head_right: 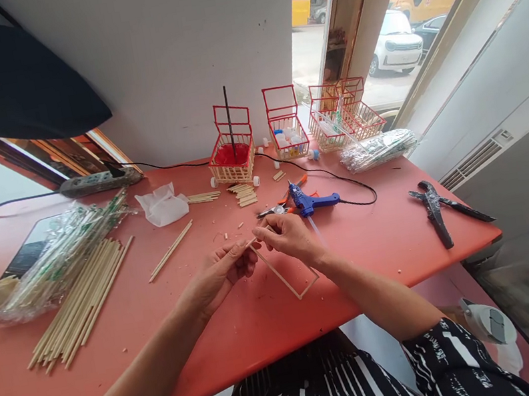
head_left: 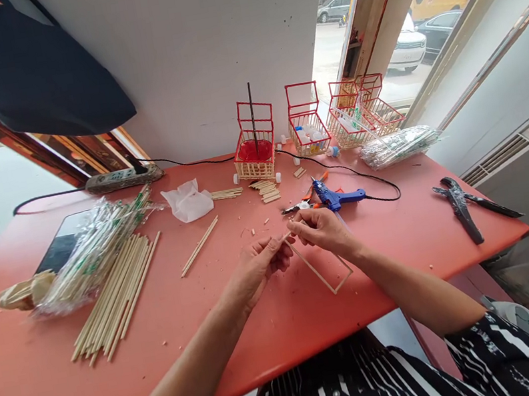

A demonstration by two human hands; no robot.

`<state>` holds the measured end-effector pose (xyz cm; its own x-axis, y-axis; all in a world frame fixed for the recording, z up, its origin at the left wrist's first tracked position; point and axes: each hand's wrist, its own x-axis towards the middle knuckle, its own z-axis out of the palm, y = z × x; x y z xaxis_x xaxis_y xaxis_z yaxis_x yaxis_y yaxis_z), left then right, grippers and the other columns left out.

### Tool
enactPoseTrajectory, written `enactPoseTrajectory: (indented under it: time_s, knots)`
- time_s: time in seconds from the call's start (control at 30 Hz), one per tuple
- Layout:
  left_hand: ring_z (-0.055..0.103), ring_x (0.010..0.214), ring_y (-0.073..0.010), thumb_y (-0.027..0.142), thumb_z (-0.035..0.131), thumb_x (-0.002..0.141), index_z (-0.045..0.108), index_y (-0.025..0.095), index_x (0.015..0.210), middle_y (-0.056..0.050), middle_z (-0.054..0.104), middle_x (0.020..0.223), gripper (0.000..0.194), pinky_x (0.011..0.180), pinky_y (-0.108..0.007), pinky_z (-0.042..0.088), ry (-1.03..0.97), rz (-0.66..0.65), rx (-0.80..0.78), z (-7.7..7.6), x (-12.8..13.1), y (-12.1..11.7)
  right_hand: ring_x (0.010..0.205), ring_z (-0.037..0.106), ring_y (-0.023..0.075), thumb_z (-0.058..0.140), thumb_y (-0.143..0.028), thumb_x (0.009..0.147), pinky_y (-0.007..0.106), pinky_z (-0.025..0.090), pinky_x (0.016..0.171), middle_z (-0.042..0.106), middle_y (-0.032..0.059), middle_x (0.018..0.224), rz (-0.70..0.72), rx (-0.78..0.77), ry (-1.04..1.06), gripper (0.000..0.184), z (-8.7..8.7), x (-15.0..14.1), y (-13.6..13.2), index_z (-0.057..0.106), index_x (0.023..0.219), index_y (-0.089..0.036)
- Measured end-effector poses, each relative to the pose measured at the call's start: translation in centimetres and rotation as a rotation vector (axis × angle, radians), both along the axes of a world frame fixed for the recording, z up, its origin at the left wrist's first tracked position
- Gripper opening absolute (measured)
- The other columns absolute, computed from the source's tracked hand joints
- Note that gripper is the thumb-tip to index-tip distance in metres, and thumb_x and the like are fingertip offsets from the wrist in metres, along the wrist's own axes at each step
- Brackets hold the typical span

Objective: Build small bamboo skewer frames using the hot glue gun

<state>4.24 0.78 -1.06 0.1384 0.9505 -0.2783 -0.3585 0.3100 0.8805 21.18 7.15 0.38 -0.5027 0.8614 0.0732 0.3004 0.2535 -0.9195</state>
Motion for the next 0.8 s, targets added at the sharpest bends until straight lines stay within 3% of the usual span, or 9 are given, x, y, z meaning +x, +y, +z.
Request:
enactPoseTrajectory:
  time_s: [0.13, 0.23, 0.57, 0.8]
  knots:
    - [0.054, 0.055, -0.0103, 0.055, 0.083, 0.065, 0.076, 0.014, 0.085, -0.003, 0.066, 0.071, 0.046, 0.053, -0.024, 0.041, 0.205, 0.082, 0.080, 0.15, 0.28, -0.01, 0.049, 0.047, 0.0083, 0.057, -0.039, 0.090, 0.020, 0.033, 0.048, 0.058, -0.0022, 0.054, -0.031, 0.015, -0.003, 0.030, -0.12, 0.03, 0.14, 0.058, 0.069, -0.017]
    - [0.052, 0.052, -0.0103, 0.054, 0.082, 0.066, 0.074, 0.015, 0.077, -0.003, 0.064, 0.065, 0.042, 0.050, -0.024, 0.037, 0.296, 0.133, 0.129, 0.11, 0.40, 0.01, 0.049, 0.046, 0.0081, 0.058, -0.039, 0.090, 0.020, 0.032, 0.048, 0.057, -0.0024, 0.054, -0.030, 0.031, -0.013, 0.030, -0.14, -0.06, 0.01, 0.059, 0.071, -0.017]
    - [0.046, 0.049, -0.0085, 0.051, 0.082, 0.067, 0.070, 0.015, 0.071, 0.000, 0.058, 0.057, 0.038, 0.048, -0.024, 0.031, 0.285, 0.119, 0.125, -0.18, 0.03, 0.04, 0.051, 0.045, 0.0079, 0.060, -0.044, 0.090, 0.020, 0.032, 0.050, 0.056, -0.0029, 0.056, -0.029, 0.040, -0.013, 0.034, -0.07, -0.48, -0.37, 0.058, 0.070, -0.017]
    - [0.049, 0.050, -0.0093, 0.051, 0.083, 0.067, 0.071, 0.014, 0.071, 0.000, 0.060, 0.058, 0.039, 0.050, -0.024, 0.034, 0.276, 0.103, 0.101, 0.14, -0.24, 0.09, 0.050, 0.043, 0.0080, 0.057, -0.040, 0.091, 0.021, 0.031, 0.049, 0.056, -0.0028, 0.056, -0.021, -0.002, 0.000, 0.032, -0.05, -0.47, -0.50, 0.056, 0.069, -0.017]
